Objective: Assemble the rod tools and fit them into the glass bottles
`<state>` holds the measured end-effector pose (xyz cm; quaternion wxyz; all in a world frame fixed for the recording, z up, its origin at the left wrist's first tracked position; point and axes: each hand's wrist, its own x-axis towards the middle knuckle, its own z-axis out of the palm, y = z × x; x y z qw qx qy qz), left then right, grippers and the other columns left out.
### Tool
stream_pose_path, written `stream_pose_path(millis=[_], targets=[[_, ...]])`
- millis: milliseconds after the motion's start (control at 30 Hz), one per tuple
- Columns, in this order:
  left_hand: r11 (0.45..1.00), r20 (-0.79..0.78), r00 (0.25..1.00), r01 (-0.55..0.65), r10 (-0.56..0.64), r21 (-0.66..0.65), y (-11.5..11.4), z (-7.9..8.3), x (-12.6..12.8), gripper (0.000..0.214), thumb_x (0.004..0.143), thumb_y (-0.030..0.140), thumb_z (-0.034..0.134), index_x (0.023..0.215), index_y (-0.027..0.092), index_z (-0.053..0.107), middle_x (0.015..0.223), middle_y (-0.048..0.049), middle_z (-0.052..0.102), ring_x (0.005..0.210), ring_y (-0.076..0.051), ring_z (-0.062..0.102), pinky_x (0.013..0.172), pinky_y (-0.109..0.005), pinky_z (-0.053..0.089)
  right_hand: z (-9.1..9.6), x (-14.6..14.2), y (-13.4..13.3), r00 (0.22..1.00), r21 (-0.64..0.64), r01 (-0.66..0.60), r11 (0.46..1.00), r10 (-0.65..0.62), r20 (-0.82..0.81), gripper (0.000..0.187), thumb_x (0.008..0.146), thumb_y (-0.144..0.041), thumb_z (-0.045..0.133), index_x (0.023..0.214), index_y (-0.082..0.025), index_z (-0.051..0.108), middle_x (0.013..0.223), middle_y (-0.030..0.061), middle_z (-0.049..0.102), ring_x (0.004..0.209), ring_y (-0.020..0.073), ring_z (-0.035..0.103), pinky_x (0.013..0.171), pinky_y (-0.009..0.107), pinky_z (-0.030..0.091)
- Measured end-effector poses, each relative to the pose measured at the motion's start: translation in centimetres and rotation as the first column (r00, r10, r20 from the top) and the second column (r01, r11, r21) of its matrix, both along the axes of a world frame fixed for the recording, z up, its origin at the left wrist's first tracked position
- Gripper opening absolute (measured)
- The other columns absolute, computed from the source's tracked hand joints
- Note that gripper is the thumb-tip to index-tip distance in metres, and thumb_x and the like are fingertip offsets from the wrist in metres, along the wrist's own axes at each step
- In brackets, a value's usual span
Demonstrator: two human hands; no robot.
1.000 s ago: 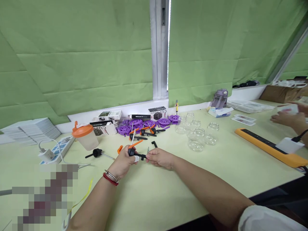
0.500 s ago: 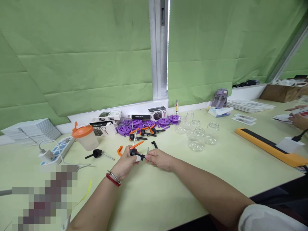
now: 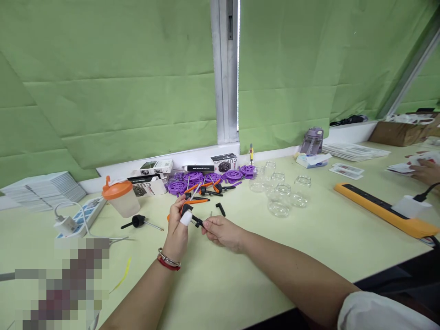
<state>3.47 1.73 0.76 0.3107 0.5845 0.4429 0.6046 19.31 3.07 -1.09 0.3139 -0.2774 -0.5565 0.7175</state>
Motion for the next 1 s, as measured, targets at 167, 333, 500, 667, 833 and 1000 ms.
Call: stream_pose_path(millis=[167, 333, 500, 667, 833, 1000], targets=[[0.987, -0.148, 0.983, 0.123, -0.107, 0.107, -0.1, -0.1, 0.1, 0.075, 0.069, 0.028, 0.069, 0.133, 0.025, 0.031, 0.143, -0.0124, 0.027, 0.134, -0.028, 0.029, 0.107, -0.044, 0.030, -0.3, -0.4, -0.1, 0.998, -0.008, -0.010, 1.000, 0.009, -0.059, 0.043, 0.081, -0.059, 0.052, 0.073, -0.017, 0.050, 0.043, -0.0085, 0.041, 0.035, 0.0043, 0.027, 0.039, 0.020, 0.019], [0.983, -0.276, 0.959, 0.101, -0.056, 0.150, -0.4, 0.3, 0.6, 0.097, 0.053, 0.019, 0.079, 0.133, 0.026, 0.024, 0.138, -0.0139, 0.028, 0.124, -0.028, 0.041, 0.103, -0.044, 0.035, -0.2, -0.7, 0.0, 0.995, 0.027, 0.036, 0.999, -0.033, -0.096, 0.047, 0.076, -0.062, 0.055, 0.070, -0.015, 0.051, 0.056, 0.0005, 0.059, 0.054, 0.0135, 0.058, 0.047, 0.023, 0.037], [0.985, -0.273, 0.962, 0.055, -0.008, 0.163, -0.5, 0.2, 0.7, 0.103, 0.046, 0.019, 0.082, 0.130, 0.026, 0.023, 0.136, -0.0147, 0.030, 0.124, -0.029, 0.040, 0.102, -0.047, 0.032, -0.1, -0.7, -0.1, 0.989, -0.025, -0.012, 1.000, 0.009, -0.145, 0.049, 0.074, -0.063, 0.057, 0.069, -0.015, 0.050, 0.056, 0.0002, 0.059, 0.058, 0.0165, 0.062, 0.050, 0.024, 0.041], [0.997, -0.265, 0.964, 0.019, 0.002, 0.074, -0.6, 0.4, 0.9, 0.107, 0.039, 0.022, 0.083, 0.132, 0.025, 0.028, 0.134, -0.0147, 0.033, 0.111, -0.028, 0.047, 0.090, -0.041, 0.042, 0.1, -0.7, -0.2, 0.990, -0.062, -0.002, 0.998, -0.007, -0.142, 0.049, 0.072, -0.064, 0.059, 0.072, -0.015, 0.051, 0.055, 0.0008, 0.060, 0.057, 0.0170, 0.062, 0.051, 0.026, 0.043], [0.992, -0.502, 0.865, 0.051, 0.014, 0.115, -0.6, 1.0, 0.5, 0.109, 0.044, 0.024, 0.080, 0.136, 0.024, 0.022, 0.135, -0.0148, 0.033, 0.120, -0.033, 0.040, 0.096, -0.046, 0.037, 0.1, -0.6, -0.2, 0.989, -0.086, 0.028, 0.996, -0.040, -0.139, 0.050, 0.070, -0.063, 0.063, 0.072, -0.014, 0.055, 0.061, 0.0005, 0.058, 0.055, 0.0125, 0.054, 0.055, 0.028, 0.044], [0.979, -0.607, 0.794, 0.092, 0.037, 0.181, -0.2, 0.9, 0.2, 0.110, 0.044, 0.026, 0.080, 0.137, 0.020, 0.020, 0.141, -0.0179, 0.024, 0.132, -0.037, 0.026, 0.106, -0.052, 0.025, -0.2, -0.4, 0.0, 0.988, -0.116, 0.053, 0.992, -0.068, -0.136, 0.049, 0.070, -0.061, 0.064, 0.070, -0.014, 0.055, 0.061, -0.0005, 0.055, 0.052, 0.0081, 0.044, 0.051, 0.023, 0.032]])
